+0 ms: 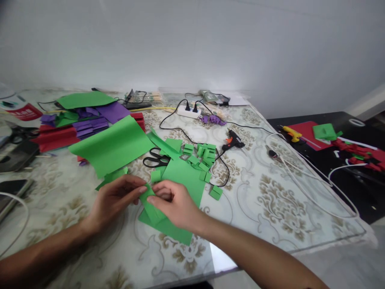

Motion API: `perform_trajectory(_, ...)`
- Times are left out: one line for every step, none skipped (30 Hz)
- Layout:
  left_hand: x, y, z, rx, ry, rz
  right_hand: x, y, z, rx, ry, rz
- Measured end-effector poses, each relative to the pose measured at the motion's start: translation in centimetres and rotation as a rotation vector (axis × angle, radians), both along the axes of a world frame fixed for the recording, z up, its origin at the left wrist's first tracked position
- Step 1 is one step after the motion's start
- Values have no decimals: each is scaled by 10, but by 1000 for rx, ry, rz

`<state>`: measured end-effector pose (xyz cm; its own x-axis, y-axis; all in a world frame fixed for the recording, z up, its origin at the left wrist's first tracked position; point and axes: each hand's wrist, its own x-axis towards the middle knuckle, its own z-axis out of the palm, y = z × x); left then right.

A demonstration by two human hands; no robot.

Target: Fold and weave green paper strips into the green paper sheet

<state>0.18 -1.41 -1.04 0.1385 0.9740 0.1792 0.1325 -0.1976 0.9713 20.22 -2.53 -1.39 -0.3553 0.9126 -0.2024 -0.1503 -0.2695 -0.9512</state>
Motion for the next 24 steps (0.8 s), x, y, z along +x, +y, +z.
perform_trajectory(0,0,0,5,4,-10,0,0,1,6,-5,-3)
perform_trajectory(0,-1,0,10,6,-22,-1,-1,1,15,-15,-6)
perform_trajectory(0,-1,0,16,6,-33,0,-1,2,27,-26,-12)
perform_trajectory(0,-1,1,21,6,-41,0,-1,2,40,-38,-15)
perform_trajectory(0,-2,1,26,7,-45,0,-1,2,50,-49,-16)
perform_trajectory(-1,-2,2,32,9,-48,1,-1,2,57,-58,-16)
perform_trajectory(-1,-3,2,36,10,-50,1,-1,1,62,-62,-15)
perform_trajectory(-1,-3,3,35,10,-50,2,-1,1,66,-64,-14)
perform_trajectory(-1,-4,4,32,9,-50,2,-1,1,68,-65,-11)
perform_trajectory(0,-4,4,27,7,-49,2,-1,1,68,-65,-9)
perform_trajectory(0,-4,4,23,5,-46,2,-1,1,67,-65,-10)
perform_trajectory(0,-4,4,19,5,-40,2,-1,1,65,-66,-13)
perform_trajectory(0,-4,4,15,6,-34,2,-1,1,63,-67,-16)
perform_trajectory(-1,-4,4,12,9,-30,1,-1,2,59,-66,-19)
perform_trajectory(-1,-4,3,9,13,-30,1,-1,2,57,-65,-21)
perform_trajectory(-1,-5,3,9,18,-32,1,-1,2,56,-63,-23)
perform_trajectory(-1,-5,3,11,23,-35,1,-1,3,56,-61,-22)
perform_trajectory(-2,-5,3,16,30,-39,1,-1,3,58,-58,-22)
perform_trajectory(-2,-5,3,23,40,-40,1,-1,3,62,-53,-21)
perform_trajectory(-2,-5,3,32,50,-40,1,-1,3,67,-50,-23)
perform_trajectory(-3,-5,4,39,60,-39,1,-2,2,76,-46,-25)
perform_trajectory(-3,-5,4,45,68,-37,1,-2,2,87,-45,-28)
perform_trajectory(-3,-5,4,51,73,-36,1,-2,1,100,-46,-30)
perform_trajectory(-3,-5,4,56,76,-35,1,-3,1,116,-50,-32)
